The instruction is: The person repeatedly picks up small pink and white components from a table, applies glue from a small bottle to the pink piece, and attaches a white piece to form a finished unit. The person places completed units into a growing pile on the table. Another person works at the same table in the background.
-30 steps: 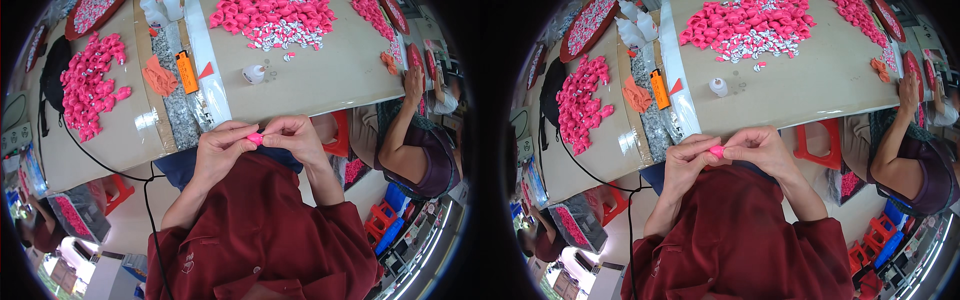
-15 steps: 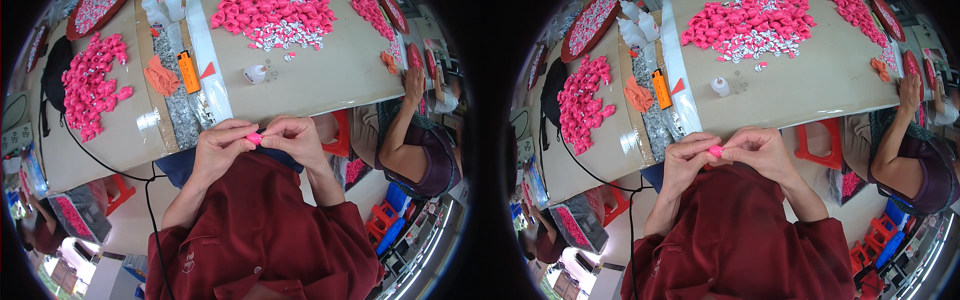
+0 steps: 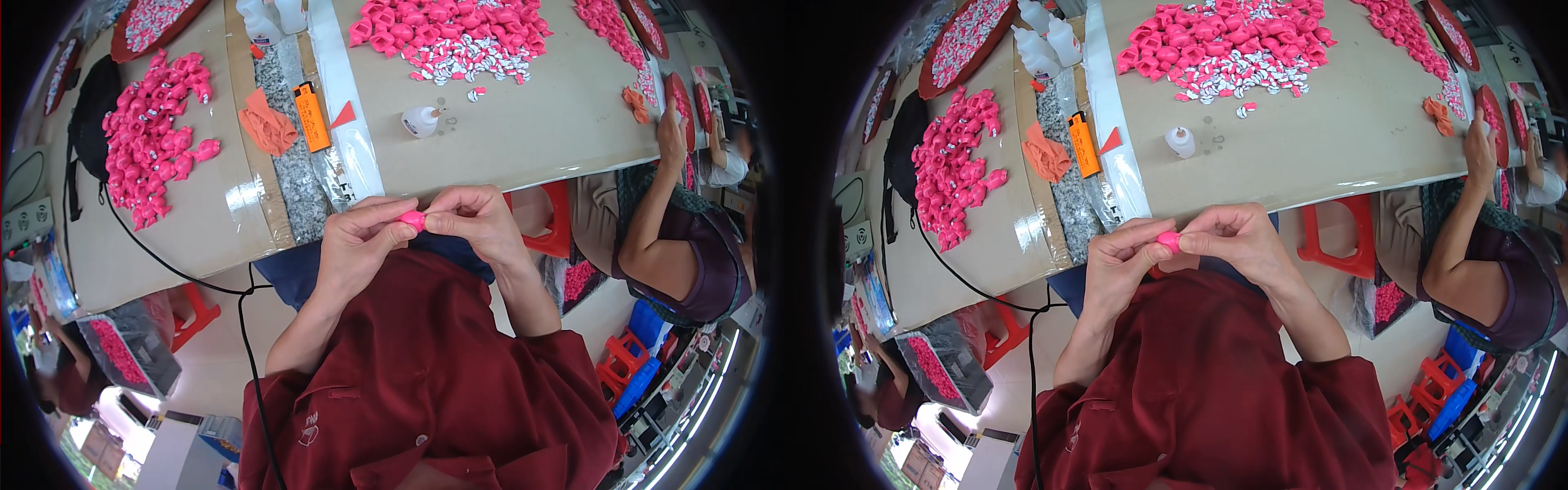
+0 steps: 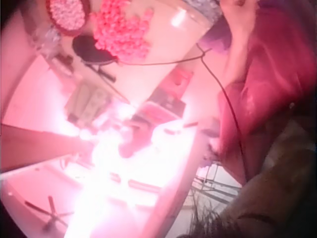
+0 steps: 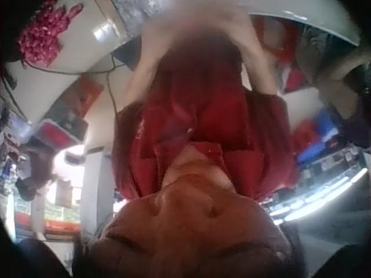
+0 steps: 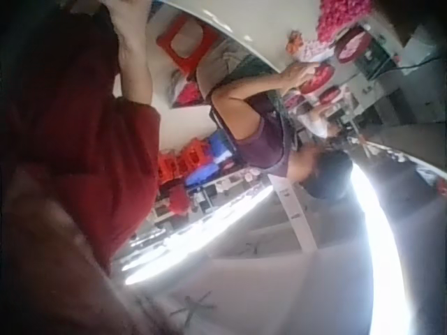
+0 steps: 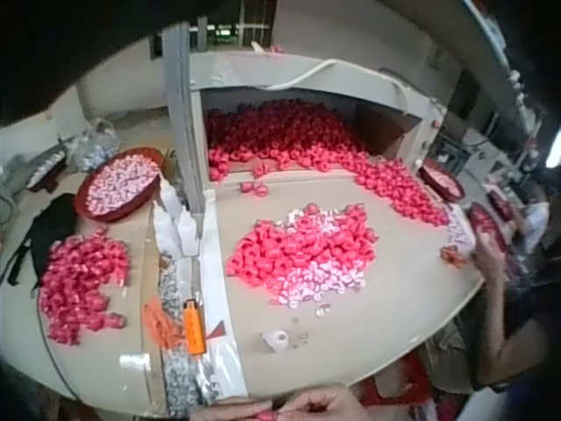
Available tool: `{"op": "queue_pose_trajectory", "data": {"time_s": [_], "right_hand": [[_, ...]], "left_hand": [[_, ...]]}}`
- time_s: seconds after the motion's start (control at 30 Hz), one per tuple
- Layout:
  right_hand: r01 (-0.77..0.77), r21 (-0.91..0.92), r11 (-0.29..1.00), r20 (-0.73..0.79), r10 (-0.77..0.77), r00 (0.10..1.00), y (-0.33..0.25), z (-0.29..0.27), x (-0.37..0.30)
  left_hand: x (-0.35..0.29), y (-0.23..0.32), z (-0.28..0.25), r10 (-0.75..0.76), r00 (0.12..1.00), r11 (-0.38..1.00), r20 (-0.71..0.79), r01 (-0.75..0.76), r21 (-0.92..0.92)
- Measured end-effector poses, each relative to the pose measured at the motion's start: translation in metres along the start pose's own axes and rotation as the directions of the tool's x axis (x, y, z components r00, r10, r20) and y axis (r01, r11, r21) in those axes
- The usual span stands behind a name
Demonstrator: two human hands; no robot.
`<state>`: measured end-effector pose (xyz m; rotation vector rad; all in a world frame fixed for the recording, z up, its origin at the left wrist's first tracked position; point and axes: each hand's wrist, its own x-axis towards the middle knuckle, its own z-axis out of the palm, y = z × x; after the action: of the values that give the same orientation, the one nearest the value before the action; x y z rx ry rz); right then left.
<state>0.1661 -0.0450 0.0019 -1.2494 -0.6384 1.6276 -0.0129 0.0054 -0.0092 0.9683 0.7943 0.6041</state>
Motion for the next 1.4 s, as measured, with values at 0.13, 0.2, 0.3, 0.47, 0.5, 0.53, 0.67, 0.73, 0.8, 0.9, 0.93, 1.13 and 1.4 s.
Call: {"op": "queue_pose_trajectory", "data": {"time_s": [0.13, 0.2, 0.3, 0.47, 0.5, 0.53, 0.67, 0.73, 0.8, 0.9, 0.93, 1.13, 1.4], "right_hand": [[0.005, -0.021, 1.0, -0.001, -0.005, 1.0, -0.004, 0.003, -0.003], [0.027, -0.033, 0.999, 0.0, -0.027, 1.0, -0.009, 0.007, -0.007], [0.096, -0.054, 0.994, 0.014, -0.095, 0.995, -0.018, 0.014, -0.016], [0.3, -0.321, 0.898, 0.113, -0.278, 0.954, -0.034, 0.021, -0.032], [0.343, -0.371, 0.863, 0.146, -0.31, 0.939, -0.037, 0.023, -0.035], [0.391, -0.335, 0.857, 0.142, -0.365, 0.92, -0.04, 0.028, -0.037], [0.441, -0.309, 0.842, 0.183, -0.402, 0.897, -0.048, 0.036, -0.045], [0.447, -0.311, 0.838, 0.189, -0.407, 0.894, -0.049, 0.037, -0.045], [0.449, -0.31, 0.838, 0.191, -0.408, 0.893, -0.049, 0.037, -0.044], [0.435, -0.316, 0.843, 0.188, -0.394, 0.9, -0.049, 0.036, -0.045], [0.429, -0.317, 0.846, 0.186, -0.389, 0.902, -0.049, 0.036, -0.045], [0.417, -0.313, 0.853, 0.18, -0.378, 0.908, -0.046, 0.036, -0.043], [0.386, -0.308, 0.87, 0.16, -0.352, 0.922, -0.041, 0.034, -0.04]], "left_hand": [[-0.001, 0.003, 0.0, 0.017, 1.0, 1.0, -0.002, -0.017, -0.01], [-0.003, 0.005, 0.001, 0.074, 0.997, 0.997, 0.008, -0.074, 0.027], [-0.008, 0.011, 0.001, 0.155, 0.987, 0.978, 0.045, -0.16, 0.135], [-0.024, 0.03, 0.003, 0.285, 0.951, 0.919, 0.115, -0.306, 0.249], [-0.028, 0.036, 0.004, 0.287, 0.95, 0.919, 0.123, -0.31, 0.244], [-0.033, 0.042, 0.006, 0.289, 0.948, 0.919, 0.131, -0.314, 0.24], [-0.044, 0.053, 0.01, 0.311, 0.941, 0.936, 0.133, -0.328, 0.132], [-0.045, 0.054, 0.01, 0.314, 0.94, 0.937, 0.134, -0.33, 0.112], [-0.045, 0.054, 0.008, 0.329, 0.934, 0.925, 0.143, -0.349, 0.15], [-0.045, 0.053, 0.01, 0.309, 0.942, 0.934, 0.133, -0.326, 0.144], [-0.046, 0.053, 0.009, 0.3, 0.945, 0.936, 0.129, -0.318, 0.15], [-0.045, 0.05, 0.008, 0.308, 0.943, 0.932, 0.121, -0.325, 0.161], [-0.042, 0.043, 0.005, 0.329, 0.938, 0.916, 0.113, -0.346, 0.203]]}}
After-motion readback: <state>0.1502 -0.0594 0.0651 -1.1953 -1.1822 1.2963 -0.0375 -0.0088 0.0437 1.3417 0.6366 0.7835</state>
